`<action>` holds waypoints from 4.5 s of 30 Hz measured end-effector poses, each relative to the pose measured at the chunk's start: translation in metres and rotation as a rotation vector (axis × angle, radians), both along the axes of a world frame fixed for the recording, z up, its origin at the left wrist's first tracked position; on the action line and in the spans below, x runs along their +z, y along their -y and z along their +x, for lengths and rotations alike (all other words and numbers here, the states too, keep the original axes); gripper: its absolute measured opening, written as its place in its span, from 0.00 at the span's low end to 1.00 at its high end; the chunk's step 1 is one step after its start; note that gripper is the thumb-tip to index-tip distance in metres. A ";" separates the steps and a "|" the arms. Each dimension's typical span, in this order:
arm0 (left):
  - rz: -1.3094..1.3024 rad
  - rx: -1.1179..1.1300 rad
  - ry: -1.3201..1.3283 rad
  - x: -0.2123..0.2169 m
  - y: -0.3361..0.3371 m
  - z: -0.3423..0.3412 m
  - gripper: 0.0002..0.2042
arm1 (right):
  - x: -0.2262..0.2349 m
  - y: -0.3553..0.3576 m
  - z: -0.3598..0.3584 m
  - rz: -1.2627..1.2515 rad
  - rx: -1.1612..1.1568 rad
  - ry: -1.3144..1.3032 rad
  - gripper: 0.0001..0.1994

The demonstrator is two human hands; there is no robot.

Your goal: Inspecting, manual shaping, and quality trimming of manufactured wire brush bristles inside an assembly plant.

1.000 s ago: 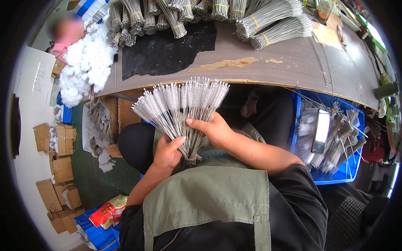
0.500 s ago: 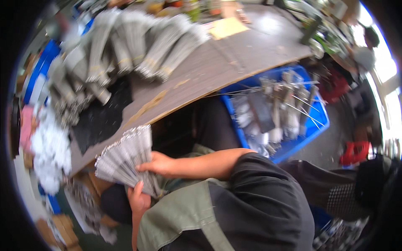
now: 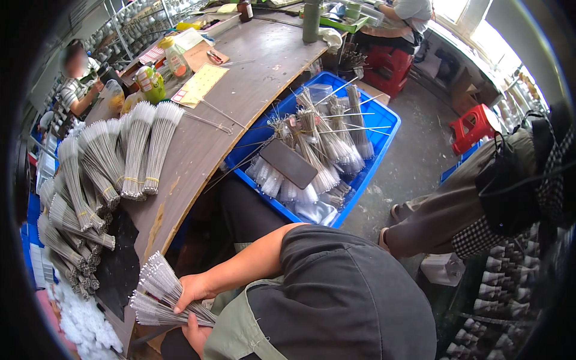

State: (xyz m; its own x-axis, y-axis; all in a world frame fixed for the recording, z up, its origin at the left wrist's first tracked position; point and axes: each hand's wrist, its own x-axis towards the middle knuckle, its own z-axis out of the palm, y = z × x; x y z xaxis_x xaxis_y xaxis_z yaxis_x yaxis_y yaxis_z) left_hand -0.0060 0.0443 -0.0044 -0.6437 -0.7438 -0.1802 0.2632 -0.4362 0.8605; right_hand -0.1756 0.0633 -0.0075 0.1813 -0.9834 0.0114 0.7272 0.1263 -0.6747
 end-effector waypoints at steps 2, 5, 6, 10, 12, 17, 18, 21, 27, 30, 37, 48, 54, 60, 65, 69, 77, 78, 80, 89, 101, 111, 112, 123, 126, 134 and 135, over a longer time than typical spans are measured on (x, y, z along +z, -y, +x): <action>-0.001 -0.154 0.100 0.011 0.002 -0.002 0.30 | 0.003 -0.002 0.000 -0.010 -0.011 0.081 0.23; -0.012 -0.038 -0.039 -0.001 0.006 -0.004 0.28 | 0.010 -0.008 -0.011 0.182 0.013 0.045 0.22; -0.027 -0.049 0.021 0.000 0.005 -0.003 0.28 | -0.012 0.003 -0.002 0.062 -0.079 0.034 0.22; 0.022 -0.021 0.044 0.001 0.012 -0.007 0.28 | 0.000 -0.007 -0.019 0.165 -0.043 0.057 0.17; 0.022 0.016 -0.016 0.001 0.012 -0.009 0.27 | -0.003 -0.005 -0.021 0.182 -0.013 0.085 0.16; 0.090 0.140 -0.009 -0.008 0.011 0.005 0.23 | -0.015 0.003 -0.014 0.208 0.100 0.097 0.18; 0.089 0.157 -0.010 -0.008 0.011 0.004 0.23 | -0.022 0.006 -0.013 0.181 0.109 0.099 0.19; 0.130 0.107 0.005 -0.009 0.014 0.000 0.27 | -0.010 0.011 -0.009 0.167 0.108 0.062 0.22; 0.110 0.141 -0.023 -0.007 0.021 0.000 0.25 | 0.005 0.025 -0.001 0.269 0.104 -0.033 0.15; 0.125 0.207 -0.028 -0.015 0.015 0.024 0.23 | -0.001 0.034 0.013 0.350 0.184 -0.071 0.16; -0.073 0.569 0.071 0.012 0.010 0.020 0.23 | -0.019 0.070 0.003 0.258 0.295 -0.184 0.23; 0.024 1.137 0.447 0.036 -0.043 0.059 0.25 | -0.018 0.112 0.081 0.249 0.875 -0.119 0.21; 0.050 1.300 0.376 0.033 -0.073 0.087 0.28 | 0.023 0.078 0.136 0.280 1.067 -0.129 0.27; 0.004 1.463 0.412 0.034 -0.122 0.121 0.31 | 0.009 0.095 0.197 -0.029 1.317 -0.171 0.25; 0.024 1.692 -0.171 0.014 -0.137 0.148 0.25 | 0.038 0.069 0.279 0.038 1.472 -0.357 0.20; 0.067 1.789 -0.391 0.012 -0.143 0.162 0.19 | 0.053 0.049 0.323 0.026 1.510 -0.536 0.17; 0.039 1.834 -0.618 -0.038 -0.140 0.190 0.15 | 0.019 0.027 0.369 0.049 1.607 -0.587 0.13; 0.102 1.877 -0.566 -0.053 -0.132 0.192 0.15 | 0.015 0.026 0.370 0.066 1.600 -0.590 0.12; 0.167 1.901 -0.512 -0.050 -0.132 0.190 0.15 | 0.009 0.031 0.371 0.078 1.582 -0.604 0.12; 0.149 1.898 -0.450 -0.024 -0.147 0.183 0.17 | 0.021 0.029 0.366 0.084 1.637 -0.580 0.11; 0.174 1.903 -0.412 -0.023 -0.148 0.186 0.18 | 0.023 0.027 0.368 0.081 1.627 -0.572 0.11; 0.111 1.861 -0.433 -0.029 -0.141 0.185 0.18 | 0.019 0.034 0.361 0.052 1.599 -0.523 0.11; 0.096 1.826 -0.465 -0.024 -0.144 0.185 0.18 | 0.019 0.037 0.359 0.055 1.583 -0.519 0.11; -0.074 1.613 -0.541 0.004 -0.144 0.189 0.19 | 0.036 0.044 0.334 0.039 1.497 -0.317 0.15; -0.104 1.600 -0.440 0.005 -0.133 0.189 0.20 | 0.031 0.062 0.326 -0.005 1.477 -0.242 0.18; -0.056 1.626 -0.078 0.026 -0.114 0.174 0.26 | 0.056 0.052 0.294 -0.089 1.331 -0.180 0.23; -0.107 1.615 -0.048 0.023 -0.109 0.174 0.26 | 0.059 0.051 0.290 -0.092 1.292 -0.189 0.24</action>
State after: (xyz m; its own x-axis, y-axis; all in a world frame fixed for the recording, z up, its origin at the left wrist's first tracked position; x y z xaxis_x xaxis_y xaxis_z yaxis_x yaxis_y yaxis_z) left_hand 0.1681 0.1531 0.0185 0.7777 -0.6222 -0.0899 0.3904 0.3657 0.8449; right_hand 0.1143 0.0122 0.0511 0.9935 -0.0964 -0.0607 0.0101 0.6052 -0.7960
